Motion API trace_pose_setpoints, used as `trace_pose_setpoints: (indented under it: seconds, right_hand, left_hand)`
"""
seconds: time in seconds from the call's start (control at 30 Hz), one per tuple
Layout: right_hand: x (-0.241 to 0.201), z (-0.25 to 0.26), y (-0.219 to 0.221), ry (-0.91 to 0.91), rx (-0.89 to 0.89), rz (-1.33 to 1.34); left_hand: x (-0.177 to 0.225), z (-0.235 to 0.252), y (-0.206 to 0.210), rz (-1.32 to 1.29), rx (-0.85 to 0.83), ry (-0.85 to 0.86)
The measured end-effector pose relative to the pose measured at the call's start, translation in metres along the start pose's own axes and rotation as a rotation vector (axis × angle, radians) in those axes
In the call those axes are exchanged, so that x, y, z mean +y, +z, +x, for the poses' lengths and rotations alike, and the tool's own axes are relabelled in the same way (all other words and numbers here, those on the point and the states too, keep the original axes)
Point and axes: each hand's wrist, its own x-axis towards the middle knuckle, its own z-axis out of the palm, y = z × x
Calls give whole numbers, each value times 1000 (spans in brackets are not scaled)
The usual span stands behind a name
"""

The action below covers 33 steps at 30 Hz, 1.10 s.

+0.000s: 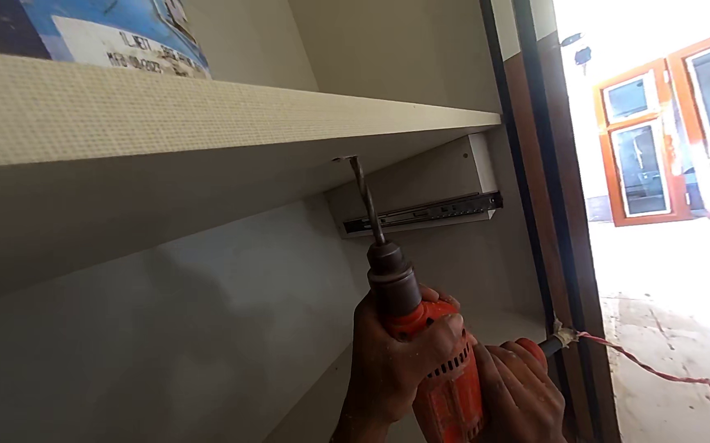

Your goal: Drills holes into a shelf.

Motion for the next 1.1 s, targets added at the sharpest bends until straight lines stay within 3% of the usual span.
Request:
trace_pose_setpoints:
  seconds: [1.1]
  right_hand:
    - [9, 12, -24, -50, -93, -18]
  left_hand:
    - [1, -1, 7, -105, -7, -20]
